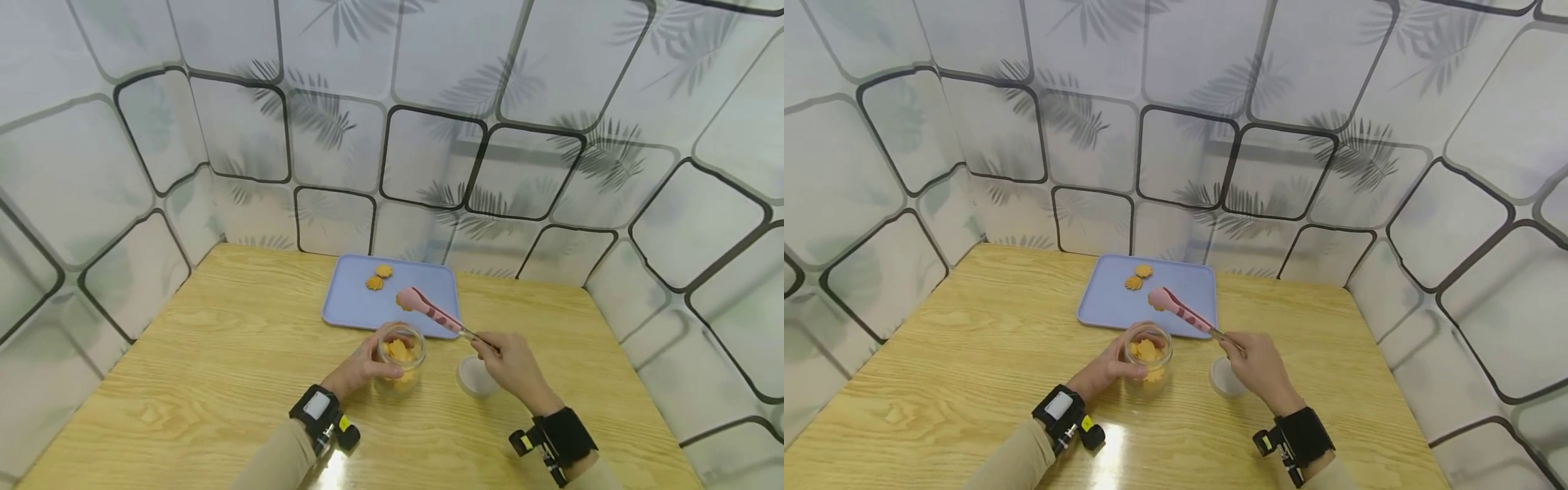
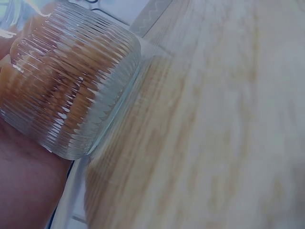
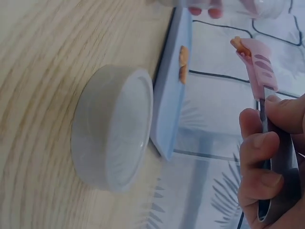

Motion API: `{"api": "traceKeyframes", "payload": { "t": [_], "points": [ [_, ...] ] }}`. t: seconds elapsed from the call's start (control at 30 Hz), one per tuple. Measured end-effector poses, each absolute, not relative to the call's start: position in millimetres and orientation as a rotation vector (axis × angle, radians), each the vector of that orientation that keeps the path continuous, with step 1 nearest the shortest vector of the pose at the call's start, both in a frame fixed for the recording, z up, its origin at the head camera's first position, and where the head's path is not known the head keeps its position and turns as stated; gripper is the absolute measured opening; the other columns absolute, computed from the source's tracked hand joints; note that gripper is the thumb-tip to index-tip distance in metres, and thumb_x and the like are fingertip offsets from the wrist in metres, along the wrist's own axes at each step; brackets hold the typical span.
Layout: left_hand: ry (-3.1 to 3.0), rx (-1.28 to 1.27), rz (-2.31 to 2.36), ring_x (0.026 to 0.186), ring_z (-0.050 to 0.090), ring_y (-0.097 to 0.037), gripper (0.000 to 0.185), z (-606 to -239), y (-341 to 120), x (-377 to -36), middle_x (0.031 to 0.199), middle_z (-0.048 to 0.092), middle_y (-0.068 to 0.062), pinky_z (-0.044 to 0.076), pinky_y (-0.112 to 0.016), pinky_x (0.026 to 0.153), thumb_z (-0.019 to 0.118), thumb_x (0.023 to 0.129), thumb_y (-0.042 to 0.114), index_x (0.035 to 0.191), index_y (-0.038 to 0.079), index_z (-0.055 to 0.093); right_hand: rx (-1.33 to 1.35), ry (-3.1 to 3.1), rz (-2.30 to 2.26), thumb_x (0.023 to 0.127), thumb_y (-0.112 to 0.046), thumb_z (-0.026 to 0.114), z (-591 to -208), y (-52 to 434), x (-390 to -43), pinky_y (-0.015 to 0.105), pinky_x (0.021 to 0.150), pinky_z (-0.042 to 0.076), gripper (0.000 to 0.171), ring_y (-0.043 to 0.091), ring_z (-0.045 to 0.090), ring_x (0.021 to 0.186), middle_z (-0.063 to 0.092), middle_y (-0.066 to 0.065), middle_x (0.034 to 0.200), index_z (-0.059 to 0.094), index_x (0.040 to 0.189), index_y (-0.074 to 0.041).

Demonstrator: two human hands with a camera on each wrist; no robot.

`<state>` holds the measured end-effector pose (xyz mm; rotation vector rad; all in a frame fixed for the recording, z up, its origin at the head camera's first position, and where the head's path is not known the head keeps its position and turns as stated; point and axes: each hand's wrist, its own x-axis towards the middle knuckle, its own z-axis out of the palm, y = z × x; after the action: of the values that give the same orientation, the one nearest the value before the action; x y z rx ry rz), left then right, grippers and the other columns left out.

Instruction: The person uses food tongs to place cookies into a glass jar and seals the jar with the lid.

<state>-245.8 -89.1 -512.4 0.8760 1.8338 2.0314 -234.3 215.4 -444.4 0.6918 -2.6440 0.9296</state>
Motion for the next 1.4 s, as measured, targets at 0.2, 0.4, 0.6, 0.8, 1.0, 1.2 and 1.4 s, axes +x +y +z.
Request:
{"api": "traceKeyframes", "payload": {
  "t": [0.2,0.4,0.6,0.8,1.0,1.2,1.4],
  "points": [
    [1.846,0.872,2.037,0.13,0.048,-0.023,0.079,-512.0,-88.1,-243.8,0.138,0.053,-0.023,0.036,-0.03,0.111,0.075,0.086,0.016,0.155,0.019,0.038,0.693,-2.566,1.039,0.096,-0.004,0.068,-433.1,217.1,-212.4,0.021,0.044,0.034,0.014,-0.001,0.043,0.05,0.072,0.004,0.072,0.078,0.104,0.0],
    [1.832,0.863,2.038,0.129,0.048,-0.021,0.073,-510.6,-86.3,-243.1,0.138,0.053,-0.024,0.037,-0.029,0.109,0.075,0.085,0.018,0.15,0.013,0.042,0.782,-2.468,1.089,0.092,0.003,0.069,-422.7,219.8,-188.8,0.017,0.041,0.036,0.013,-0.005,0.044,0.047,0.071,-0.002,0.071,0.078,0.101,0.001],
    [1.857,0.768,1.996,0.129,0.048,-0.021,0.08,-509.3,-88.2,-241.8,0.143,0.05,-0.021,0.033,-0.035,0.112,0.075,0.087,0.02,0.156,0.014,0.034,0.803,-2.462,1.076,0.09,0.005,0.07,-421.9,226.4,-169.3,0.014,0.042,0.035,0.014,-0.007,0.041,0.047,0.071,-0.006,0.072,0.078,0.101,0.0],
    [1.854,0.675,1.984,0.139,0.038,-0.026,0.091,-505.2,-90.2,-240.0,0.159,0.033,-0.018,0.037,-0.034,0.11,0.074,0.088,0.021,0.163,0.016,0.023,0.781,-2.512,1.077,0.09,0.002,0.072,-429.9,231.7,-158.0,0.014,0.041,0.034,0.012,-0.008,0.039,0.047,0.068,-0.012,0.071,0.079,0.098,-0.004],
    [1.83,0.709,2.005,0.133,0.04,-0.024,0.085,-506.2,-89.7,-241.3,0.158,0.032,-0.018,0.049,-0.028,0.096,0.074,0.088,0.018,0.16,0.017,0.029,0.784,-2.495,1.081,0.088,0.005,0.073,-434.0,233.2,-152.5,0.014,0.043,0.04,0.014,-0.006,0.049,0.05,0.071,-0.006,0.072,0.078,0.099,-0.002],
    [1.827,0.775,2.004,0.123,0.05,-0.02,0.082,-508.6,-88.4,-243.6,0.149,0.042,-0.017,0.05,-0.027,0.094,0.073,0.088,0.016,0.159,0.013,0.031,0.79,-2.48,1.085,0.088,0.005,0.072,-432.5,232.5,-148.6,0.015,0.046,0.043,0.018,-0.005,0.056,0.057,0.075,0.002,0.076,0.077,0.105,0.0],
    [1.822,0.777,2.002,0.121,0.053,-0.021,0.08,-509.1,-89.4,-243.1,0.144,0.045,-0.02,0.049,-0.03,0.097,0.072,0.088,0.017,0.158,0.013,0.032,0.81,-2.464,1.118,0.087,0.007,0.073,-435.4,232.7,-148.0,0.014,0.045,0.043,0.021,-0.006,0.055,0.057,0.075,0.003,0.077,0.077,0.107,0.002]
  ]
}}
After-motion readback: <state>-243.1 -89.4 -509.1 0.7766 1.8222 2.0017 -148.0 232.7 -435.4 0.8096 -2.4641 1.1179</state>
